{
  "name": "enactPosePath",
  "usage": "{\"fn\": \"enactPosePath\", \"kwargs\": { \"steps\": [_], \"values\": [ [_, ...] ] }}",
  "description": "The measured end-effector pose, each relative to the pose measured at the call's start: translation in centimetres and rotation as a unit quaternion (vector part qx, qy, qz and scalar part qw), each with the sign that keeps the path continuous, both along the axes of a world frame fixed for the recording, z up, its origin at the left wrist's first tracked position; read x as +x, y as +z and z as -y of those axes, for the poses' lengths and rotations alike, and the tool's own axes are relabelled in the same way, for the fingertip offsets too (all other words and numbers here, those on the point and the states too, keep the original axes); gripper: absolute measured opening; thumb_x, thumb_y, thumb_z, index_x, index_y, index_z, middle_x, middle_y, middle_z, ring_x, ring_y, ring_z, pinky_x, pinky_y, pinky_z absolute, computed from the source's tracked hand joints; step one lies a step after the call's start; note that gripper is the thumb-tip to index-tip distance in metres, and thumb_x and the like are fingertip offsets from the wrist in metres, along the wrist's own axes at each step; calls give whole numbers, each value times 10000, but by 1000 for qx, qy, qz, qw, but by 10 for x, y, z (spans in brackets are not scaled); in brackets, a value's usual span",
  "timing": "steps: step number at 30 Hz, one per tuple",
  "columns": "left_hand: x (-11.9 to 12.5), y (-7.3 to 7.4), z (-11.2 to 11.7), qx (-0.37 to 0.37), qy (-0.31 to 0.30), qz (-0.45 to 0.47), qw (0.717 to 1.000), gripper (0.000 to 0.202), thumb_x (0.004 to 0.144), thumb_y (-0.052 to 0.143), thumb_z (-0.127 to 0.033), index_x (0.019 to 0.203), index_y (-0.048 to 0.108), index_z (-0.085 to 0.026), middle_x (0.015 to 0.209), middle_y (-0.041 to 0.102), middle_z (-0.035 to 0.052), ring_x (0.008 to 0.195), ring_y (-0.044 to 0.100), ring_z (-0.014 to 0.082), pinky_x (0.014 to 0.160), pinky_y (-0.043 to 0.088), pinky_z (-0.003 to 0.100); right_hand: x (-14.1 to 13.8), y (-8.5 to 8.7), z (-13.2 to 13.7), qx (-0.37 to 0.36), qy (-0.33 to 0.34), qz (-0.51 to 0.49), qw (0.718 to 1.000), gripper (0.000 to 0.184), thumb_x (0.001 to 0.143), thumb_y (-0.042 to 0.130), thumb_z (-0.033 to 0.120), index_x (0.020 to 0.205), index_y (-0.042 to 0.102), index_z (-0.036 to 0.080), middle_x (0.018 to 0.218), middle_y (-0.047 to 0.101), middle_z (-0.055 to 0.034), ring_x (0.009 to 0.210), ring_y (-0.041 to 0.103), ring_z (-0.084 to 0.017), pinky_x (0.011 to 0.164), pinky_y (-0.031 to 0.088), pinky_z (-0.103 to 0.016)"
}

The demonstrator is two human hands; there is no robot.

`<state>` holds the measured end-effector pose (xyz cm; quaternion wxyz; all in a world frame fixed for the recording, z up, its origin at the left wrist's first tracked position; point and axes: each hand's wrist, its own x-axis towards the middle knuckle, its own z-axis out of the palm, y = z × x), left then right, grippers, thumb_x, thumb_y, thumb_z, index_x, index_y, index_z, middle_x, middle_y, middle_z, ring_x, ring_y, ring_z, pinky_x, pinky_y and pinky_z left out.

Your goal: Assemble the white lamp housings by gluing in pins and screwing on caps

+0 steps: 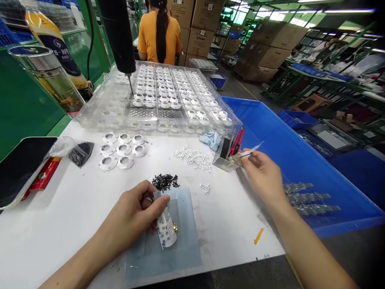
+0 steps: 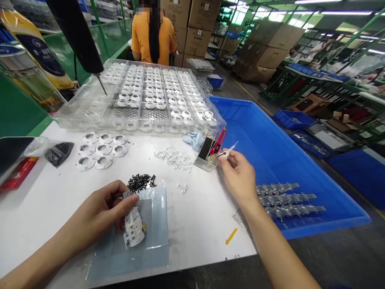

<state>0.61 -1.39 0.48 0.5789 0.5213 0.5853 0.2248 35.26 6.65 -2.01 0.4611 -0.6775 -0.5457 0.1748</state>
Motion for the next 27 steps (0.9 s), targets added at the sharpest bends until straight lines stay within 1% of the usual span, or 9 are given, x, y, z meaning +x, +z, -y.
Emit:
{"fn": "enactPosePath", "kwargs": {
  "steps": [3,6,8,10,13,16,21,24,27],
  "values": [
    [0,-1,0,-4,5,8,1000,379,908,619,-608,858,525,-244,554,605,-62,546,661,204,576,496,296,8,-5,0,-23,2,30,999,374,863,691,362,1210,662,225,1145,755,-105,1090,711,-316,976,550,-532],
    [0,0,0,-9,7,9,1000,374,904,627,-595,844,521,-242,561,605,-59,545,659,208,572,490,299,-3,2,24,24,-43,77,996,486,889,688,417,1326,560,248,1303,654,-128,1175,637,-307,968,536,-512],
    [1,2,-1,-11,6,6,1000,371,900,631,-591,839,520,-242,554,609,-56,545,657,211,575,487,300,-18,8,46,57,-52,119,990,409,922,655,436,1283,582,258,1266,634,-121,1116,617,-293,943,523,-509],
    [2,2,-1,-13,9,6,1000,374,896,631,-593,834,515,-243,545,613,-53,537,651,214,572,481,301,-38,12,65,42,38,152,987,263,918,667,437,1126,691,277,1154,676,-76,1006,645,-257,871,557,-445],
    [4,3,0,-9,19,10,1000,376,883,638,-595,834,517,-242,536,612,-51,521,635,212,564,470,300,-66,12,79,-1,194,187,963,240,925,684,397,1138,720,293,1190,677,-57,1082,643,-246,905,574,-428],
    [4,1,1,-4,24,14,1000,378,867,654,-594,837,522,-241,528,606,-50,517,629,213,559,466,299,-82,9,81,-16,239,202,950,165,973,629,331,1097,705,253,1142,681,-69,1118,627,-241,927,571,-439],
    [2,-1,0,-8,6,22,1000,373,882,646,-592,848,523,-241,539,609,-52,527,637,210,560,472,292,-78,14,85,-33,210,199,957,200,938,674,396,1081,690,257,1145,691,-64,1011,671,-225,694,598,-327],
    [3,-1,0,1,12,23,1000,376,884,645,-589,834,523,-237,534,608,-50,517,630,205,557,467,289,-61,21,75,-9,92,165,982,379,891,706,505,1153,642,240,1023,711,-46,796,671,-178,583,549,-277],
    [3,-1,1,0,11,22,1000,384,883,647,-594,834,522,-234,529,599,-52,514,626,201,556,459,285,-43,31,50,29,-4,144,989,501,939,633,510,1320,525,203,966,694,-39,794,657,-165,672,540,-291]
  ]
}}
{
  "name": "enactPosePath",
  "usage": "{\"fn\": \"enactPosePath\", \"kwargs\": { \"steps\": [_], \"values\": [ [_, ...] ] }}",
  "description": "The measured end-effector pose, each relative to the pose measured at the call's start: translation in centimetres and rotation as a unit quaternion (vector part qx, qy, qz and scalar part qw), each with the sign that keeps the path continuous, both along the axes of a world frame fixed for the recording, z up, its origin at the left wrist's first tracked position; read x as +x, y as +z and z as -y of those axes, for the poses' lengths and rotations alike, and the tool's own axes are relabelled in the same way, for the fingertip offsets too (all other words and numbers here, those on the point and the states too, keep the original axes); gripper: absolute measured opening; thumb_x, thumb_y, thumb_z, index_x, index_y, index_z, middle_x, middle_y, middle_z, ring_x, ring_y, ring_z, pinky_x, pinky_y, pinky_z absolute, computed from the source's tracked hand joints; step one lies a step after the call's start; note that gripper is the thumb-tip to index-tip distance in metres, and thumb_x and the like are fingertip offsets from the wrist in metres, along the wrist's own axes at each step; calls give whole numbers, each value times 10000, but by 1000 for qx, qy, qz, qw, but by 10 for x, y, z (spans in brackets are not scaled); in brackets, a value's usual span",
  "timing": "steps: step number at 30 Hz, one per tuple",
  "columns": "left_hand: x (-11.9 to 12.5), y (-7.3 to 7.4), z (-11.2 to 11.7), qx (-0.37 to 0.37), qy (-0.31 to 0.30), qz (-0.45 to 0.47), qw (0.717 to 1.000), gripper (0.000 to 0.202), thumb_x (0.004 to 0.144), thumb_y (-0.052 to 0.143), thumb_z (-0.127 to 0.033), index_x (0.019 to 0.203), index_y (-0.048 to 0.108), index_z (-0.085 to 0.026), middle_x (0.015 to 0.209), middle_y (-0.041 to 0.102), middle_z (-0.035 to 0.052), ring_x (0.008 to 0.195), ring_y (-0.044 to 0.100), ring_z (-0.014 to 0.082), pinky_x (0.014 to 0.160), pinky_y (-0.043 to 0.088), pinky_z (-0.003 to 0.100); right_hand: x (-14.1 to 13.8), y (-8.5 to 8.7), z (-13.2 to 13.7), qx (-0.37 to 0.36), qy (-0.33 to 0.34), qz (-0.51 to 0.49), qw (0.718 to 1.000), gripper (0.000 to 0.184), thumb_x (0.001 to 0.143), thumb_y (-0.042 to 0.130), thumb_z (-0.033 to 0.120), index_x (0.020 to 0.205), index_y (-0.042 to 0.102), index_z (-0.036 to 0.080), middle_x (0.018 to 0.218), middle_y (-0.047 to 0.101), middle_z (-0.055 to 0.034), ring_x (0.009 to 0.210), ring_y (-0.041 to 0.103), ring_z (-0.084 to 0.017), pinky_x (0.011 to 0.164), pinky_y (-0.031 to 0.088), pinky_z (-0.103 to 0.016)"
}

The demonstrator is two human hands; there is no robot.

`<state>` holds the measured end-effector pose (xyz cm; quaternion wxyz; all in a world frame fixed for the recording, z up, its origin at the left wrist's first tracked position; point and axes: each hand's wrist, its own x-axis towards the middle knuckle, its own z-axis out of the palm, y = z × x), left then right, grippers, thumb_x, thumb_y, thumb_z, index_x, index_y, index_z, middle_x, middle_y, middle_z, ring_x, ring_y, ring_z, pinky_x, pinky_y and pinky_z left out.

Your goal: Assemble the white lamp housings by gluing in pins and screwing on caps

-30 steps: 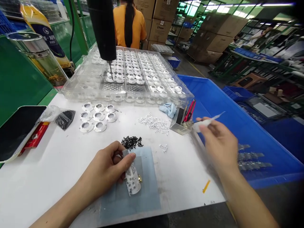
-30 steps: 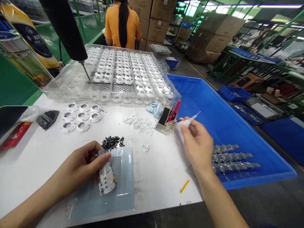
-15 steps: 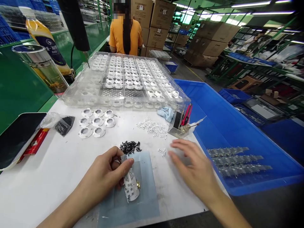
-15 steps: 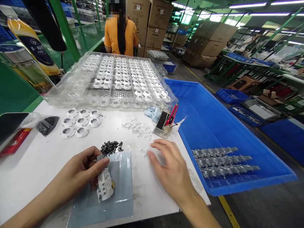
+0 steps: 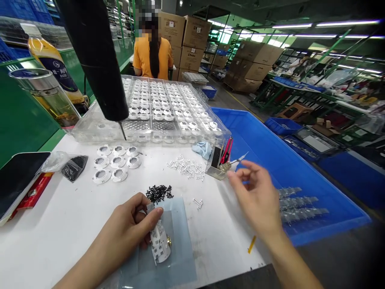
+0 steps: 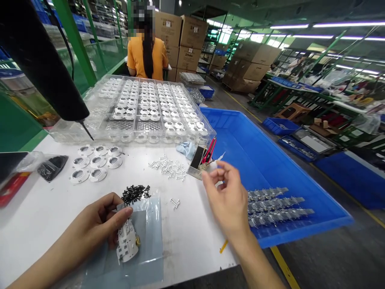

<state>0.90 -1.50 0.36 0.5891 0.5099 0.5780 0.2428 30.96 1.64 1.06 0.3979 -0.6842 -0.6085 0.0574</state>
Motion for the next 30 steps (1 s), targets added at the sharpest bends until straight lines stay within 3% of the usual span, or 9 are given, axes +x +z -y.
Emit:
{"fn": "enactPosePath", "kwargs": {
  "steps": [2,5,8,15,17,21,23,27,30],
  "values": [
    [0,0,0,-3,3,-1,1000,392,882,643,-605,844,522,-234,536,589,-55,522,631,205,560,467,290,8,8,-17,-3,-10,10,1000,471,943,623,501,1307,583,206,930,702,-33,765,649,-166,668,509,-292],
    [-1,0,0,-4,-1,-1,1000,387,890,635,-604,860,525,-233,558,596,-50,539,645,214,571,477,301,14,21,-32,-29,2,44,999,326,944,609,499,1020,759,221,746,693,-14,630,604,-165,600,437,-295],
    [-1,-1,-1,-4,-8,2,1000,394,891,632,-611,857,523,-234,557,588,-53,537,645,215,567,473,299,16,30,-36,-29,2,78,997,364,941,599,534,866,776,225,596,634,7,544,549,-161,557,374,-300],
    [2,1,0,2,18,-5,1000,407,862,653,-619,835,523,-235,537,585,-52,503,629,210,538,455,288,17,32,-38,0,16,151,988,315,915,657,534,831,792,262,769,735,-8,663,637,-188,614,386,-318],
    [1,2,0,-2,11,-7,1000,391,866,658,-602,843,525,-235,545,588,-53,511,632,207,540,455,283,14,38,-35,39,4,155,987,300,923,660,512,841,781,250,832,742,-23,713,648,-196,659,415,-328],
    [-1,0,-1,-5,2,-7,1000,379,881,649,-592,852,526,-234,558,579,-60,526,644,205,549,470,285,3,48,-17,217,-44,101,970,171,906,721,379,833,746,226,879,747,-50,799,660,-214,699,458,-341],
    [-2,0,-1,-4,-2,-7,1000,372,891,643,-587,856,526,-236,560,571,-64,533,649,205,562,479,290,-5,41,-4,260,-30,44,964,70,880,754,290,834,749,238,854,748,-39,779,662,-210,678,469,-343],
    [-1,0,-1,-3,2,-8,1000,368,884,651,-585,857,528,-240,562,562,-71,528,649,203,564,482,293,-18,6,19,203,46,14,978,87,860,768,195,805,731,252,790,729,2,713,663,-181,649,487,-331],
    [2,1,0,0,19,-14,1000,391,864,658,-609,836,530,-240,552,550,-74,508,641,202,553,483,294,-23,-13,27,198,65,18,978,120,851,767,145,795,703,229,744,706,8,670,643,-162,614,483,-322]
  ]
}}
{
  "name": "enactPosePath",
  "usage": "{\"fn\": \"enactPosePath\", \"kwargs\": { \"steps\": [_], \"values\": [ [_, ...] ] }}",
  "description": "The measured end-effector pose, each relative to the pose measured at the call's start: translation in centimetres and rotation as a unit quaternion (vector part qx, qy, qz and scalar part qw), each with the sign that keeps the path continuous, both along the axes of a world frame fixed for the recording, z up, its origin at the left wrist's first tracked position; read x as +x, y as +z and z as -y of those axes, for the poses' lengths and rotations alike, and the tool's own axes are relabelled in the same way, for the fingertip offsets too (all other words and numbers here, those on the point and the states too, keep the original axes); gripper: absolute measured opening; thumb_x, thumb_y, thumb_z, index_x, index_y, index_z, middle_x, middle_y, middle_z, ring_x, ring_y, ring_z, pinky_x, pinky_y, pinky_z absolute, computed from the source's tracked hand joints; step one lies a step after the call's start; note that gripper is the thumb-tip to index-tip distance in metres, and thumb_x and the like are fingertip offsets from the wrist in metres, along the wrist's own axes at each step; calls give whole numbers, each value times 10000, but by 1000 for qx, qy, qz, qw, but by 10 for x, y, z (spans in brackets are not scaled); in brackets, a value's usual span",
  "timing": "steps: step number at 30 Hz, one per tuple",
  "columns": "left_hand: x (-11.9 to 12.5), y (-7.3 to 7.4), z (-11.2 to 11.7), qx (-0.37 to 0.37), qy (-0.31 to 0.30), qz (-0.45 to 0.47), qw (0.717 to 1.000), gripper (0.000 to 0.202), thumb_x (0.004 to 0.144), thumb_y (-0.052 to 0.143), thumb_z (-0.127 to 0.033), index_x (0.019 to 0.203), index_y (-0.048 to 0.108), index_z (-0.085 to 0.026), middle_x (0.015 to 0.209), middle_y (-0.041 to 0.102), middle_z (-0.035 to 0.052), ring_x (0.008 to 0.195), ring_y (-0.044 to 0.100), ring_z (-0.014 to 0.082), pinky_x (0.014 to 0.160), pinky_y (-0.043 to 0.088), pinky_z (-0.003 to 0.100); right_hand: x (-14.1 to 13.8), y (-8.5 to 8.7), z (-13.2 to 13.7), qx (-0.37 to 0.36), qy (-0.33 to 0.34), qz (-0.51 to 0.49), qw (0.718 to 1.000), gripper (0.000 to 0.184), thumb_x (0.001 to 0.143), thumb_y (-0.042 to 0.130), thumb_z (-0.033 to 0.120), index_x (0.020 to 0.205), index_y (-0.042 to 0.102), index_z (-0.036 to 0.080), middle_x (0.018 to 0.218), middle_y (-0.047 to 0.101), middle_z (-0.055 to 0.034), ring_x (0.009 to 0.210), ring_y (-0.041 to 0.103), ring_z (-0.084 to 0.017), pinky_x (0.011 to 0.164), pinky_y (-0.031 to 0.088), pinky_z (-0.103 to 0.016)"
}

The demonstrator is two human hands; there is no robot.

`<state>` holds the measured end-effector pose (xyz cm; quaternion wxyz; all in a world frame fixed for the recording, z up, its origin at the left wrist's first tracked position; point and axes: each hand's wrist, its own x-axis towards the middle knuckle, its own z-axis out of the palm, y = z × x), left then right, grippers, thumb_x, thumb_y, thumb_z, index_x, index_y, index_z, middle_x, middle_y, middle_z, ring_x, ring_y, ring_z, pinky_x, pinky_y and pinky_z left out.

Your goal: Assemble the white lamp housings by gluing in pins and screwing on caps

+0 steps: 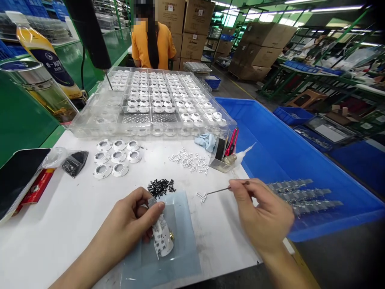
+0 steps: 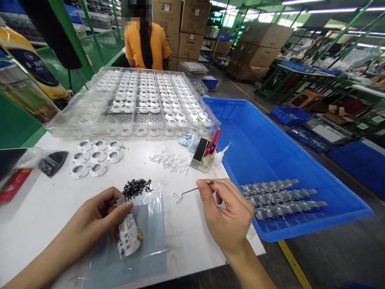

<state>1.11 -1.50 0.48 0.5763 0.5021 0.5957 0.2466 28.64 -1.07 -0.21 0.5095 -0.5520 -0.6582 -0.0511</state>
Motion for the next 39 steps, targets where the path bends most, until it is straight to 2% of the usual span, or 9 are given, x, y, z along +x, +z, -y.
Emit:
{"fn": "enactPosePath", "kwargs": {
  "steps": [6,19,21,25,27,30,35,37,39],
  "values": [
    [3,0,1,0,19,0,1000,412,834,671,-628,820,533,-240,530,540,-72,488,619,197,533,473,284,-2,-3,0,-10,45,2,999,147,841,755,79,809,698,211,729,688,13,626,585,-135,576,467,-312],
    [1,0,0,-3,1,0,1000,386,858,672,-598,839,534,-237,539,545,-74,507,625,192,555,469,283,-1,1,1,-2,49,11,999,175,815,763,54,788,681,206,729,689,24,635,606,-134,583,476,-298],
    [0,-1,0,-4,-2,-2,1000,386,858,673,-598,849,534,-238,539,549,-72,509,627,197,559,471,289,6,8,-3,22,21,6,1000,168,820,760,64,804,702,220,759,709,18,671,636,-151,603,486,-306],
    [-2,-2,-1,-12,-9,-3,1000,380,853,682,-590,852,544,-236,555,548,-71,522,636,203,567,477,297,27,28,-21,75,-94,-7,993,80,857,749,171,821,734,242,787,731,-18,719,665,-214,660,488,-358],
    [-3,-3,-1,-18,-17,-6,1000,379,854,683,-587,852,543,-236,573,557,-69,537,646,203,575,482,296,35,38,-32,83,-131,14,988,38,884,729,230,853,748,239,814,741,-42,750,674,-237,678,483,-372],
    [-3,-3,-2,-16,-18,-8,1000,390,856,677,-599,851,535,-236,579,555,-73,533,647,197,569,478,290,39,44,-47,52,-145,78,985,138,933,681,323,864,750,224,841,749,-50,753,670,-218,670,473,-345],
    [-2,-2,-2,-8,-11,-10,1000,398,850,683,-602,840,533,-233,561,541,-82,519,643,188,562,470,276,37,38,-63,-75,-109,166,977,256,926,689,415,765,747,225,722,700,0,617,592,-156,572,366,-302],
    [-2,-3,-1,-10,-11,-7,1000,404,849,682,-608,844,531,-233,568,544,-80,523,642,190,554,469,274,37,38,-64,-90,-100,170,976,257,918,699,422,752,748,232,706,690,10,610,586,-151,566,358,-298],
    [-2,-4,-1,-11,-11,-1,1000,410,855,669,-620,856,530,-234,574,551,-74,523,638,192,547,470,276,38,43,-62,-62,-100,151,982,247,925,694,413,778,743,221,754,707,1,648,606,-154,597,403,-298]
  ]
}}
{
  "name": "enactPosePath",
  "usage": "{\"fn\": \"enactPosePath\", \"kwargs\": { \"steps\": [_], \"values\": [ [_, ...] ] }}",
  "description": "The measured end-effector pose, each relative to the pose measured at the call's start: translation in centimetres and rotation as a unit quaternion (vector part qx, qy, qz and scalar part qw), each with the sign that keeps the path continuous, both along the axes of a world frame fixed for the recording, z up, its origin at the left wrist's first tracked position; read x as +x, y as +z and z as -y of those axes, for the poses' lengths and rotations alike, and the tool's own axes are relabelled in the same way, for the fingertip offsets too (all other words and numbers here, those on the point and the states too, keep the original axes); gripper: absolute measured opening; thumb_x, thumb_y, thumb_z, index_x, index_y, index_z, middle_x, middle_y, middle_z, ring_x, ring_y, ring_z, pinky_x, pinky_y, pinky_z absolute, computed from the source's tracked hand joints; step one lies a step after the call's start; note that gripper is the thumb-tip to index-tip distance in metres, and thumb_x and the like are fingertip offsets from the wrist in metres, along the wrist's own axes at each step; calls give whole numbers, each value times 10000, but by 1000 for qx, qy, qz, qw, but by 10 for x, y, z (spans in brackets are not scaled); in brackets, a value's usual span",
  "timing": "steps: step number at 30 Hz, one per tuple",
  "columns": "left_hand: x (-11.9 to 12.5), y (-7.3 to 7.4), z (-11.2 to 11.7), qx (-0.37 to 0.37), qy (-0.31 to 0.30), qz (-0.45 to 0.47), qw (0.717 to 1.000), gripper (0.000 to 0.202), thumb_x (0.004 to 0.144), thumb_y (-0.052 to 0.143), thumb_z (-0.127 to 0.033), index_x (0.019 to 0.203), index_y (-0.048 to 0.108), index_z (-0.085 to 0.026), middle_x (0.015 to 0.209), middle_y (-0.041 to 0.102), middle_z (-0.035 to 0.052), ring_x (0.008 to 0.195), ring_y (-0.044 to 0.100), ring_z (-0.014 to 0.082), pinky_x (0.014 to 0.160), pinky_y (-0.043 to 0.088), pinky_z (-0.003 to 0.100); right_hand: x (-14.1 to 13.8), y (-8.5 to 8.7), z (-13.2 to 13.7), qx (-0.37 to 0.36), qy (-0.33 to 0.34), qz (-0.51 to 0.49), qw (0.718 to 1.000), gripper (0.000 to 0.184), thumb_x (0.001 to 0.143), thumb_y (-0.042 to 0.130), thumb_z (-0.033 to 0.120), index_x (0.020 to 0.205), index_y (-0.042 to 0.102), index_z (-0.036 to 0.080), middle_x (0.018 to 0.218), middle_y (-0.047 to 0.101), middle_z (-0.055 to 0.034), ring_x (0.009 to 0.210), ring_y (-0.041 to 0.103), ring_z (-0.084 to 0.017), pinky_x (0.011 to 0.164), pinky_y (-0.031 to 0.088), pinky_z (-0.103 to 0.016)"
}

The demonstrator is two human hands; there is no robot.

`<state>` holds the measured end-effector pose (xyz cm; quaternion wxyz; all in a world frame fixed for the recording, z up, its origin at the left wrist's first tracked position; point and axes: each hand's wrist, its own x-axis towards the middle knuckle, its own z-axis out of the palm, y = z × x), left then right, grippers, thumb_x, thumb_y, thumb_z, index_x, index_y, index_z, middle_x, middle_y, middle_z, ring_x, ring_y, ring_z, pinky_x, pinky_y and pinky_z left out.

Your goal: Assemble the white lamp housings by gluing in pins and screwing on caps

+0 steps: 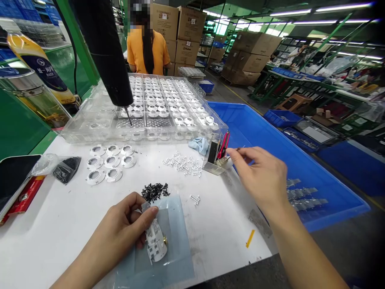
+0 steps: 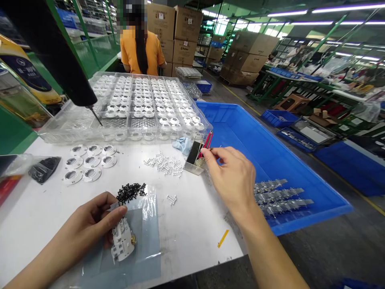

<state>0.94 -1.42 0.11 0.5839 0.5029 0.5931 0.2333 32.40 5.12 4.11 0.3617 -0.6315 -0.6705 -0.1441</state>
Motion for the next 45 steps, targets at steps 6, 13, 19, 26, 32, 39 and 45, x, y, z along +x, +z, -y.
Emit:
{"fn": "enactPosePath", "kwargs": {
  "steps": [6,13,19,26,32,39,45],
  "values": [
    [0,0,1,12,14,0,1000,398,845,687,-597,842,522,-235,559,535,-84,505,640,186,547,484,276,-9,10,24,136,-3,-81,987,116,927,696,303,832,713,239,839,730,-49,744,628,-202,659,443,-353],
    [0,2,0,5,3,-1,1000,379,863,674,-586,856,532,-234,554,564,-79,508,650,190,554,490,280,-47,-28,49,36,158,-135,978,143,886,730,148,775,663,208,719,662,23,632,570,-117,580,438,-277],
    [4,6,1,16,21,-3,1000,379,858,661,-592,828,543,-233,526,563,-73,492,630,191,537,472,276,-56,-38,49,26,196,-139,970,157,877,729,84,802,642,192,735,658,19,670,564,-107,619,445,-264],
    [-1,3,-1,1,0,0,1000,380,878,658,-596,855,535,-237,551,575,-75,515,644,187,549,485,278,-55,-41,45,20,197,-136,971,142,876,737,90,824,654,192,738,667,20,672,568,-104,629,454,-258],
    [0,3,-1,5,2,3,1000,374,875,666,-583,844,533,-235,546,580,-77,511,640,181,549,481,272,-56,-41,45,28,183,-130,974,145,878,739,104,803,651,191,724,663,21,663,579,-110,613,448,-261],
    [0,2,-1,-3,-6,-4,1000,362,883,660,-573,869,529,-236,559,563,-76,528,650,195,570,482,290,-36,-22,45,75,119,-116,983,79,881,742,159,851,714,227,783,725,0,667,637,-159,594,472,-303],
    [-2,0,-2,1,-6,7,1000,372,873,668,-577,860,517,-238,575,538,-79,527,655,204,556,483,293,1,4,21,119,-22,-107,987,104,933,685,322,909,751,244,887,759,-67,760,664,-240,690,476,-374]
  ]
}}
